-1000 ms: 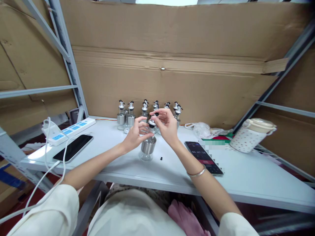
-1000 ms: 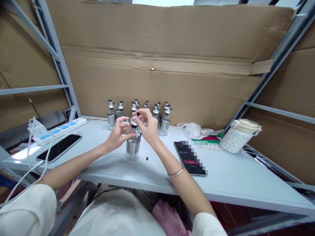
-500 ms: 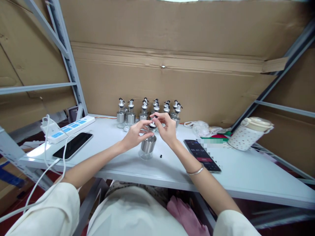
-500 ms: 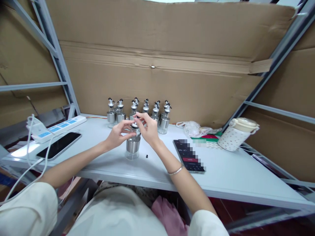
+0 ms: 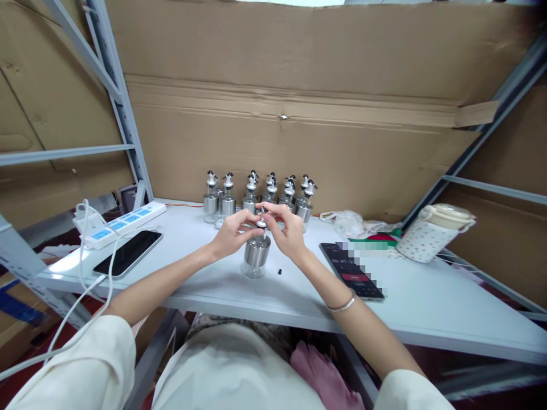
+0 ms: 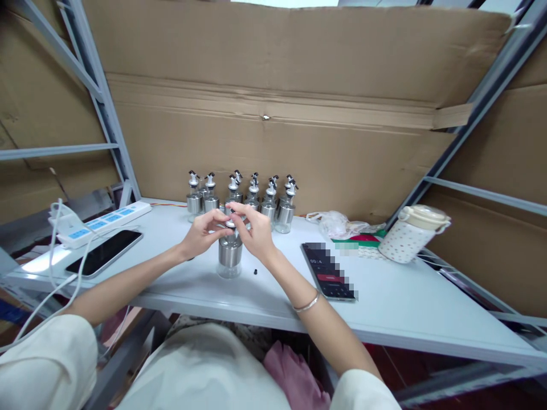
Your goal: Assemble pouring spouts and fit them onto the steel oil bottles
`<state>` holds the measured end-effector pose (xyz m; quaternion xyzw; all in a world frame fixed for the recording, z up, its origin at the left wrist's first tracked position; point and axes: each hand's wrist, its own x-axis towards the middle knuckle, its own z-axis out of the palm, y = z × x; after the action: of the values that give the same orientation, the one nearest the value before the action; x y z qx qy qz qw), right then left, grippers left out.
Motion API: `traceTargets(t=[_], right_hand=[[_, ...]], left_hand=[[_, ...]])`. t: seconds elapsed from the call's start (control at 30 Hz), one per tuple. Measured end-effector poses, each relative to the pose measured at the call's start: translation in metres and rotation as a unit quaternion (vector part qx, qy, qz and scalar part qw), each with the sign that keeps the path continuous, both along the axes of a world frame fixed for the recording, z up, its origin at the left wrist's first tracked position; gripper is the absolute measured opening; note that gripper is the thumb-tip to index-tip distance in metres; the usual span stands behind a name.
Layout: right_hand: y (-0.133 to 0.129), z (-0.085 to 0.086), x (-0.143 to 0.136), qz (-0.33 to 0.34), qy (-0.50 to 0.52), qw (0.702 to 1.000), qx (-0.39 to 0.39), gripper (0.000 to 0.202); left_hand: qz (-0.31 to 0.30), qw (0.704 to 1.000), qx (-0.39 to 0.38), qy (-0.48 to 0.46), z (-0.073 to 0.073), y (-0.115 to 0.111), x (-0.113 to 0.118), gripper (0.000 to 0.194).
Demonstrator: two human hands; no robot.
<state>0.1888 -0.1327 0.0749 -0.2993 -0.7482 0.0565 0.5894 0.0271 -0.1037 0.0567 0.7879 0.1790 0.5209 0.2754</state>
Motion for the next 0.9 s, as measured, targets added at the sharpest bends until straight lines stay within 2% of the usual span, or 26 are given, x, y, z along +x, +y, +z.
traceTargets(t=[0.1, 0.17, 0.27, 0.37, 0.47, 0.6, 0.73, 0.9], right_hand=[[0.004, 0.003, 0.003, 0.029, -0.003, 0.999, -0.028, 0.028], [0.009, 0.005, 0.009, 0.012, 0.041, 0.999, -0.034, 0.031], [0.021, 0.003, 0.022, -0.03, 0.139, 0.99, -0.02, 0.031], [0.03, -0.002, 0.032, -0.049, 0.179, 0.982, -0.035, 0.029], [0.035, -0.008, 0.038, -0.058, 0.177, 0.981, -0.058, 0.029], [0.037, -0.013, 0.041, -0.072, 0.168, 0.981, -0.067, 0.03], [0.038, -0.015, 0.043, -0.079, 0.162, 0.981, -0.074, 0.031], [0.038, -0.017, 0.043, -0.096, 0.146, 0.981, -0.081, 0.03]], left_hand=[[0.023, 1.0, 0.01, 0.011, 0.007, 0.007, -0.007, 0.027], [0.061, 0.998, 0.011, -0.004, 0.018, 0.017, -0.014, 0.027], [0.142, 0.988, 0.012, -0.053, 0.043, 0.04, -0.026, 0.026], [0.201, 0.978, 0.029, -0.053, 0.066, 0.069, -0.039, 0.022], [0.241, 0.969, 0.037, -0.033, 0.077, 0.094, -0.045, 0.02], [0.273, 0.96, 0.06, -0.01, 0.071, 0.116, -0.041, 0.018], [0.279, 0.957, 0.073, 0.014, 0.05, 0.131, -0.031, 0.016], [0.295, 0.954, 0.042, 0.038, 0.024, 0.148, -0.021, 0.016]])
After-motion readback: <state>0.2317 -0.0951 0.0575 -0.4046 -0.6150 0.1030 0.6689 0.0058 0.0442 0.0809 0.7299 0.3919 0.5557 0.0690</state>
